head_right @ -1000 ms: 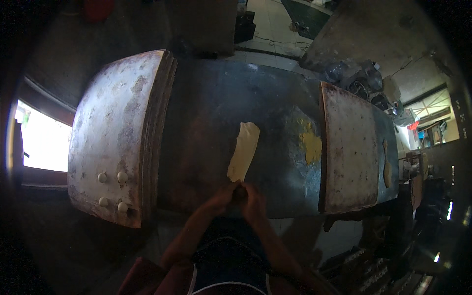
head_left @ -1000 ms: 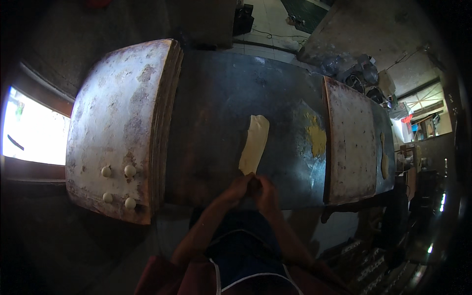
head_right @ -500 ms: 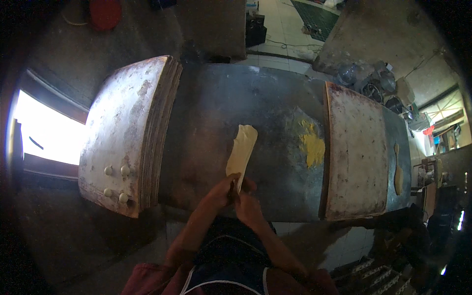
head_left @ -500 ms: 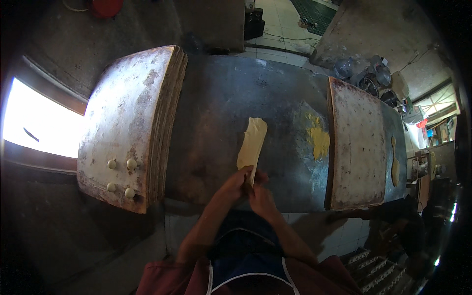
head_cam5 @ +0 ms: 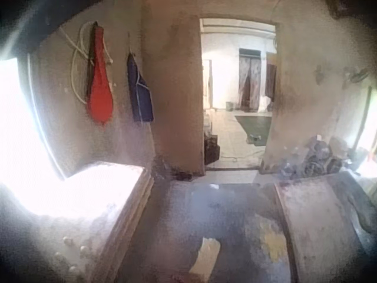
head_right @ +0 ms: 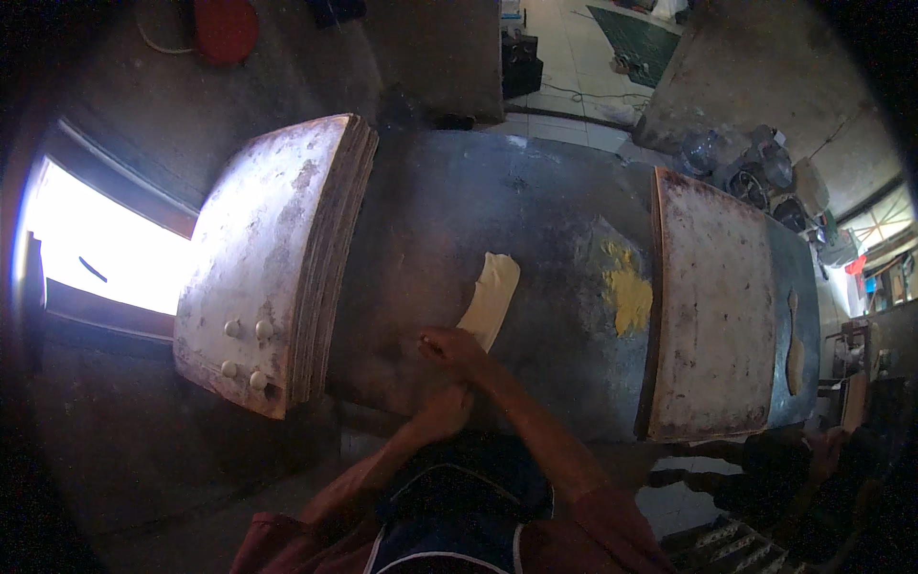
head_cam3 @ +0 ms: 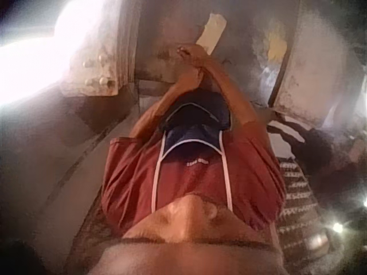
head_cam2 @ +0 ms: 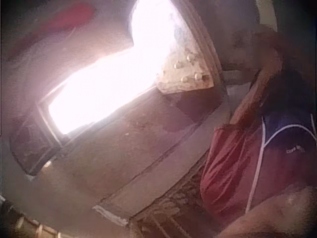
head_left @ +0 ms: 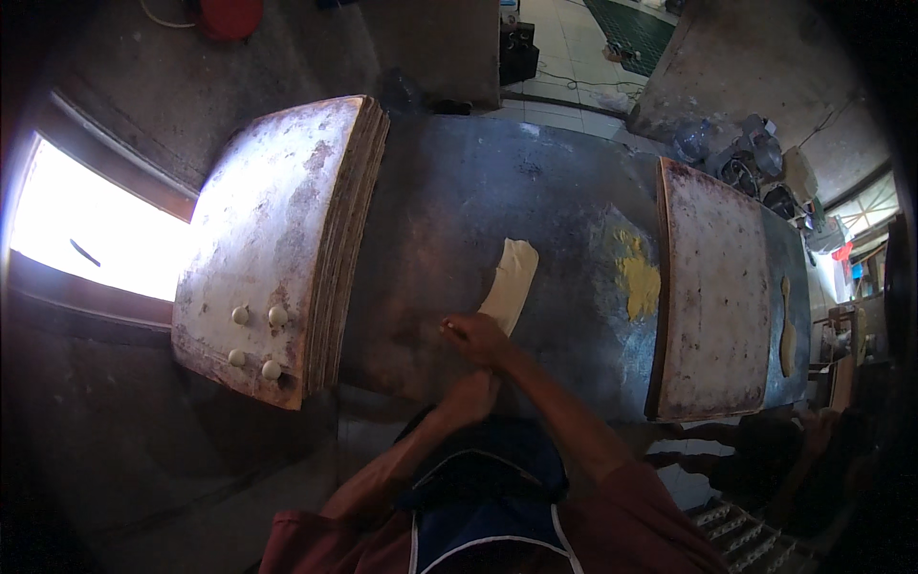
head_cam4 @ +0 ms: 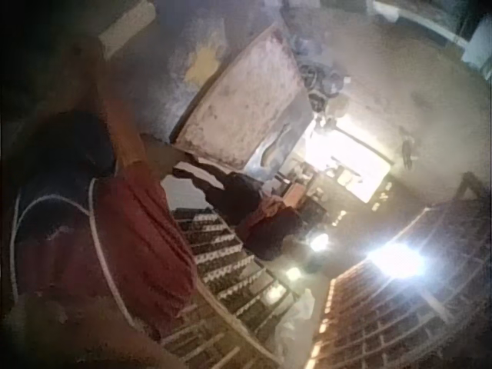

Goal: The person tears small pieces of dough from a larger mass on a metal table, rolls each piece into a ball, and places them onto a wooden tray. The person repeats this process multiple times, filling the tray with dough balls.

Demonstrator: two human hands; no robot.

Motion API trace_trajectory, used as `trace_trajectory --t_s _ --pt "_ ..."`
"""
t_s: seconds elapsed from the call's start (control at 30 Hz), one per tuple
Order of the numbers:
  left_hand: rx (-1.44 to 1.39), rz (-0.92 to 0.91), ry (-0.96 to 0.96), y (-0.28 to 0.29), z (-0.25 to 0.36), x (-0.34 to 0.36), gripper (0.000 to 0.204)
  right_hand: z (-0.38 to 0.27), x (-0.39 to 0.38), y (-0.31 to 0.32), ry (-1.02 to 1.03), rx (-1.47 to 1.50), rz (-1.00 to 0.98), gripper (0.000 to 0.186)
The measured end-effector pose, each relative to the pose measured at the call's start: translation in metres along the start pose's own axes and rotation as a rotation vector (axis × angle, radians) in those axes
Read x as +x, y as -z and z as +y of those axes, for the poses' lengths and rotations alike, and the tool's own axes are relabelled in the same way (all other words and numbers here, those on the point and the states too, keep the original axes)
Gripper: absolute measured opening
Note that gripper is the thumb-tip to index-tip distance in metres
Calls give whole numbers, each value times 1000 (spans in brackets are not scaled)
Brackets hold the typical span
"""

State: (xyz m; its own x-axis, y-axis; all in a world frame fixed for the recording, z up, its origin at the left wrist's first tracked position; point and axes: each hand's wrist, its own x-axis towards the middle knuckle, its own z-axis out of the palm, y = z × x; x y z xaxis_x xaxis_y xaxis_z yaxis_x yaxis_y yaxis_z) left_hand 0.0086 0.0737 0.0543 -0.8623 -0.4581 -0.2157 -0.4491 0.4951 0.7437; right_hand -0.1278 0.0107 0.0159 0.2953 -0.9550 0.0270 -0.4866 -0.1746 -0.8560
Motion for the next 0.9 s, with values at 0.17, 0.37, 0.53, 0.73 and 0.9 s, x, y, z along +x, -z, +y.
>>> trace_trajectory --t_s 0.17,0.37,0.53,0.73,0.9 --pt "4 387 -306 32 14 -42 15 2 -50 -27 -5 160 294 26" --pt "342 314 206 62 -82 -32 29 8 -171 6 -42 -628 465 24" --pt "257 783 306 35 -118 23 40 31 -145 3 -246 -713 590 27" --pt "127 735 52 13 -118 17 29 53 -157 -6 -121 -546 393 25" --pt "65 913 251 12 -112 27 23 41 -134 14 -323 -538 512 23"
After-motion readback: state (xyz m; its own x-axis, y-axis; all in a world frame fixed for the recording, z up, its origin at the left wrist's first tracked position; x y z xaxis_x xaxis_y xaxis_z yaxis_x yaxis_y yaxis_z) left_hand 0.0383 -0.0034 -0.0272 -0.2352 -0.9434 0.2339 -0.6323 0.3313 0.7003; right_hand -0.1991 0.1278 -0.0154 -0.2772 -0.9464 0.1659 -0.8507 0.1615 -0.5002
